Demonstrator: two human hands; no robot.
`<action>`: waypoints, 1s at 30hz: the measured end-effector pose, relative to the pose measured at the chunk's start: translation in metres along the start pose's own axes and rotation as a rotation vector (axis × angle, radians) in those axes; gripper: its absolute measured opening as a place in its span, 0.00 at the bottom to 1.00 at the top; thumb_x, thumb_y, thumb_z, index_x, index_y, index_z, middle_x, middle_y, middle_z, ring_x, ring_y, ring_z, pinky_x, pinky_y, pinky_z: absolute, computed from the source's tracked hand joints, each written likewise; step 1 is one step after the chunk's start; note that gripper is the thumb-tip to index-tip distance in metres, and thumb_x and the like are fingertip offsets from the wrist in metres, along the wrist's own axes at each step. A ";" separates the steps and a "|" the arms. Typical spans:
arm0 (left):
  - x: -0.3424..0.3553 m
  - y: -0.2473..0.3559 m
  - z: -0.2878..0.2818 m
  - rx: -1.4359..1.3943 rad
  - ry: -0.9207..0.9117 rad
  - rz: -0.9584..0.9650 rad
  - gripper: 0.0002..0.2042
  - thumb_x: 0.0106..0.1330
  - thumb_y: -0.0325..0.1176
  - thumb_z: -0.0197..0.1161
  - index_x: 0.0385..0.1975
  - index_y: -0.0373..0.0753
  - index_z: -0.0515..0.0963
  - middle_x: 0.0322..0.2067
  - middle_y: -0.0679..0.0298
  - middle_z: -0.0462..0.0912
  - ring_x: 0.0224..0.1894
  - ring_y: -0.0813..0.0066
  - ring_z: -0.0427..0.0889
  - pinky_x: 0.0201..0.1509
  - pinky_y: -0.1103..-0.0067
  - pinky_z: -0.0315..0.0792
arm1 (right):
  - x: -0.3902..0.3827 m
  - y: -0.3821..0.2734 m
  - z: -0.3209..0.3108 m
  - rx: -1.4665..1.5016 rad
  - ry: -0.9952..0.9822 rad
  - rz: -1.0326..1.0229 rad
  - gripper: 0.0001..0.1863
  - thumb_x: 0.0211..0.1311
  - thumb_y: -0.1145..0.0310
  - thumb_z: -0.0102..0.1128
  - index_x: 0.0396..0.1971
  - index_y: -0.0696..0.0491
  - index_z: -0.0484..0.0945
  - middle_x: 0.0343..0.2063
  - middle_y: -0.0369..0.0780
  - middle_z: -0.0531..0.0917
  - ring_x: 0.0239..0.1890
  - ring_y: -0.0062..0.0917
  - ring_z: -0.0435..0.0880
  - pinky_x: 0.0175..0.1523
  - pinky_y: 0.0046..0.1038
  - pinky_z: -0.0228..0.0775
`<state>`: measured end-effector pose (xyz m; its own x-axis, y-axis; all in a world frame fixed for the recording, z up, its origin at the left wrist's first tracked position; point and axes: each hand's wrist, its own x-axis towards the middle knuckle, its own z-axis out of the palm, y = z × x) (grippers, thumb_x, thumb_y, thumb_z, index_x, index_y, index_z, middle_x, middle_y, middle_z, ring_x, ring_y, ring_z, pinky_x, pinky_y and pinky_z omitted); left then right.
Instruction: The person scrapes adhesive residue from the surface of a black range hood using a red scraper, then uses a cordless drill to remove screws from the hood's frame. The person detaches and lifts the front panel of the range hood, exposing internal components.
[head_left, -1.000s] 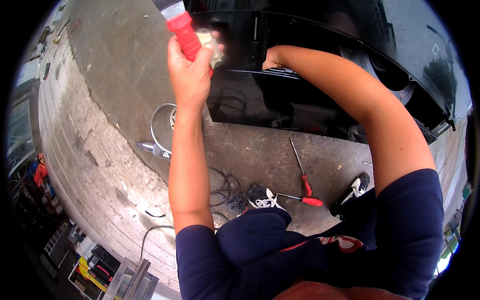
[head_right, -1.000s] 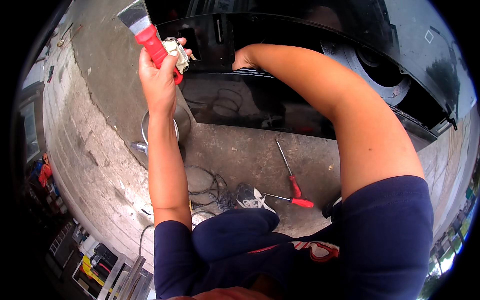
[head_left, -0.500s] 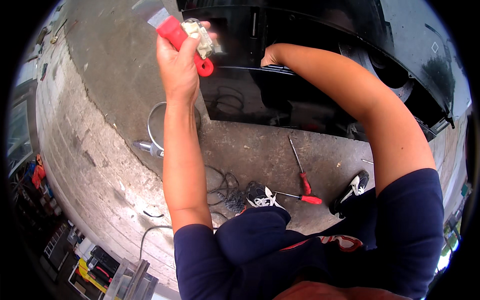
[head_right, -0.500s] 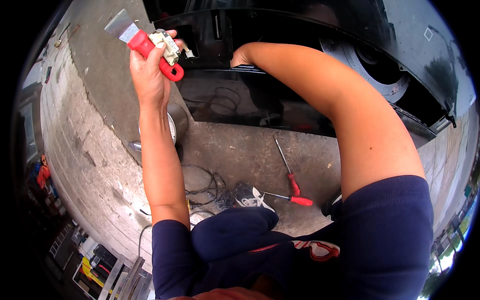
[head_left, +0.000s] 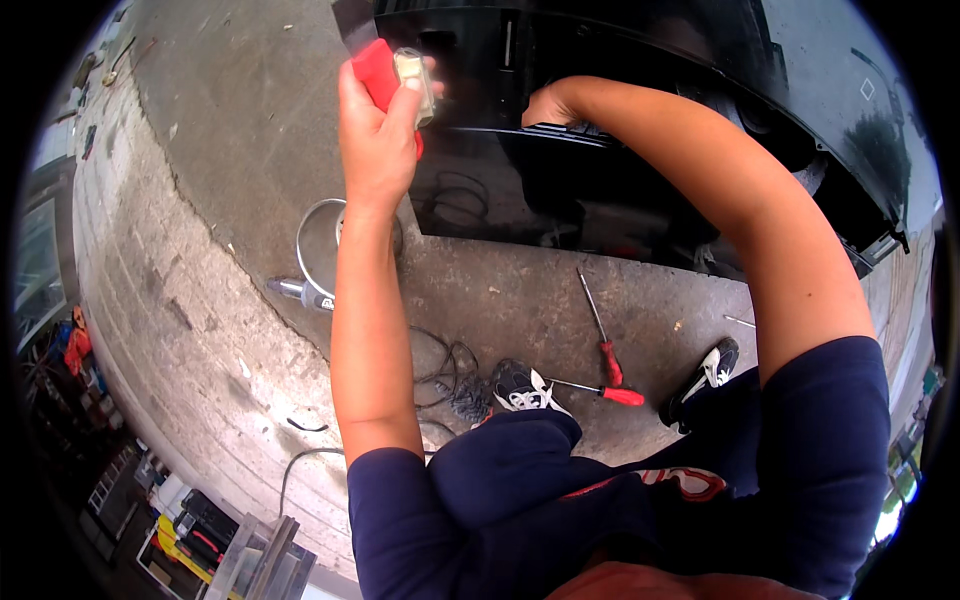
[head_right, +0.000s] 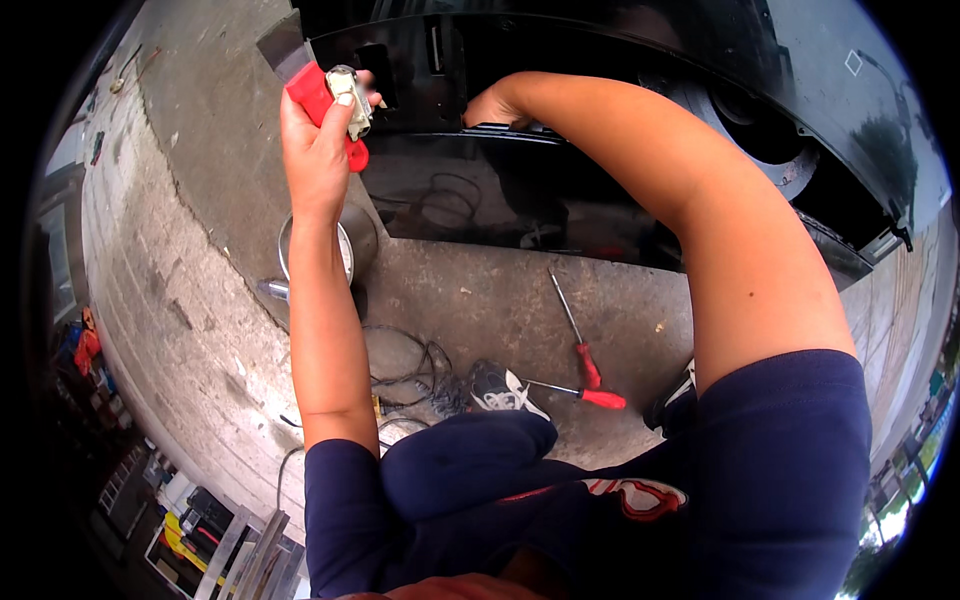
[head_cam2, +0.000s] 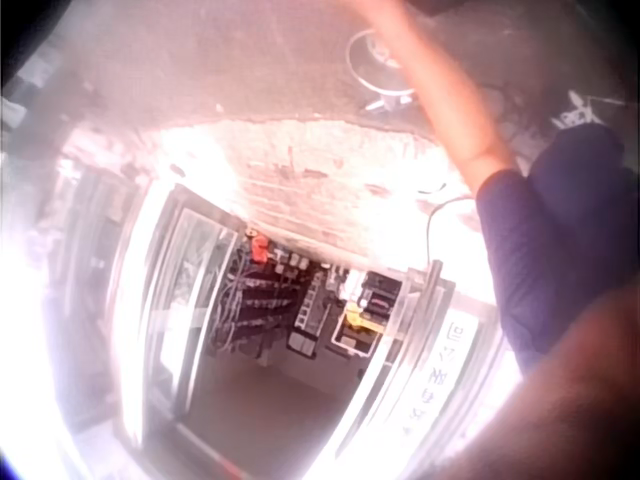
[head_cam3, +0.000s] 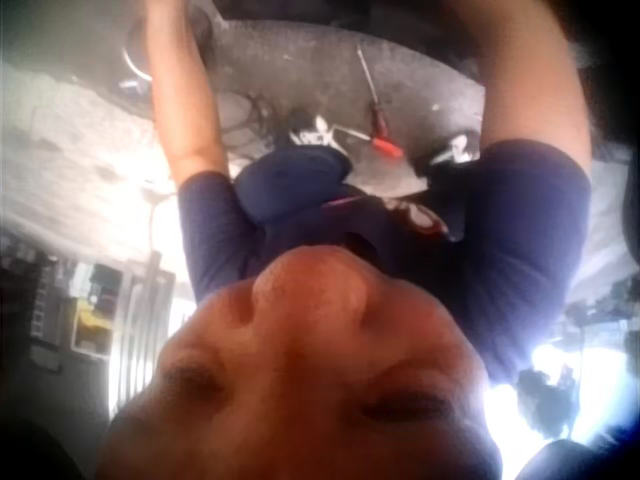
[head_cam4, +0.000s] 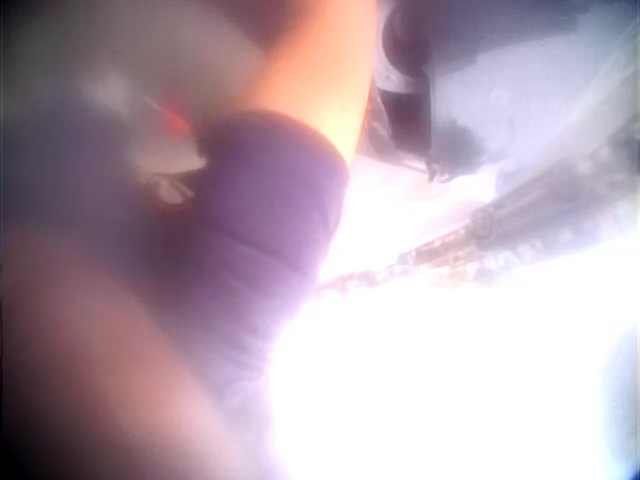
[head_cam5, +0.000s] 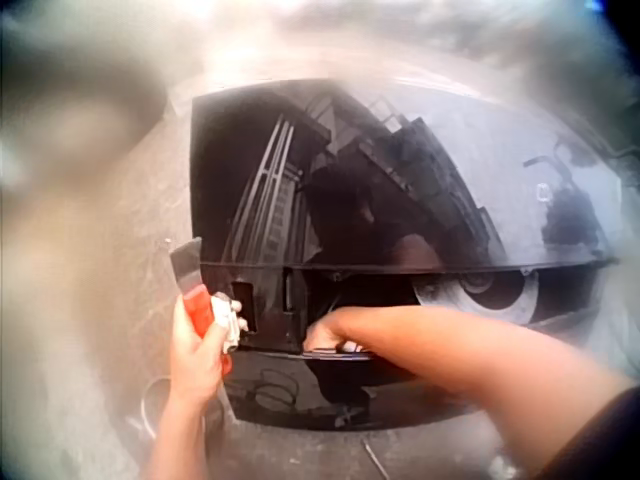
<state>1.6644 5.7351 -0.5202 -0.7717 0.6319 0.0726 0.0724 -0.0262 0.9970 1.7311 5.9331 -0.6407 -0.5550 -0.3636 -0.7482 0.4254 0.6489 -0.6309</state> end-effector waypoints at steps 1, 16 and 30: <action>-0.003 -0.002 -0.010 0.062 -0.005 0.010 0.13 0.67 0.24 0.52 0.49 0.34 0.64 0.43 0.53 0.80 0.40 0.69 0.82 0.46 0.75 0.76 | -0.014 -0.030 0.004 0.218 0.015 0.023 0.22 0.51 0.70 0.63 0.48 0.60 0.77 0.46 0.44 0.81 0.43 0.28 0.78 0.46 0.34 0.71; -0.014 0.007 -0.005 0.669 0.055 0.173 0.15 0.64 0.31 0.59 0.47 0.32 0.69 0.39 0.54 0.79 0.41 0.55 0.79 0.47 0.71 0.71 | -0.029 -0.033 0.007 0.283 0.109 -0.052 0.19 0.56 0.69 0.59 0.48 0.59 0.77 0.41 0.43 0.82 0.38 0.27 0.78 0.41 0.31 0.72; -0.020 -0.012 -0.007 0.565 0.022 0.170 0.16 0.65 0.31 0.58 0.50 0.31 0.69 0.43 0.56 0.75 0.46 0.61 0.76 0.51 0.72 0.69 | 0.001 -0.012 0.009 0.524 0.142 -0.048 0.16 0.56 0.72 0.58 0.45 0.58 0.78 0.36 0.42 0.83 0.34 0.27 0.80 0.36 0.33 0.73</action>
<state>1.6742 5.7174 -0.5338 -0.7321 0.6388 0.2365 0.5171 0.2951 0.8034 1.7315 5.9186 -0.6358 -0.6583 -0.2671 -0.7038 0.6765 0.2002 -0.7087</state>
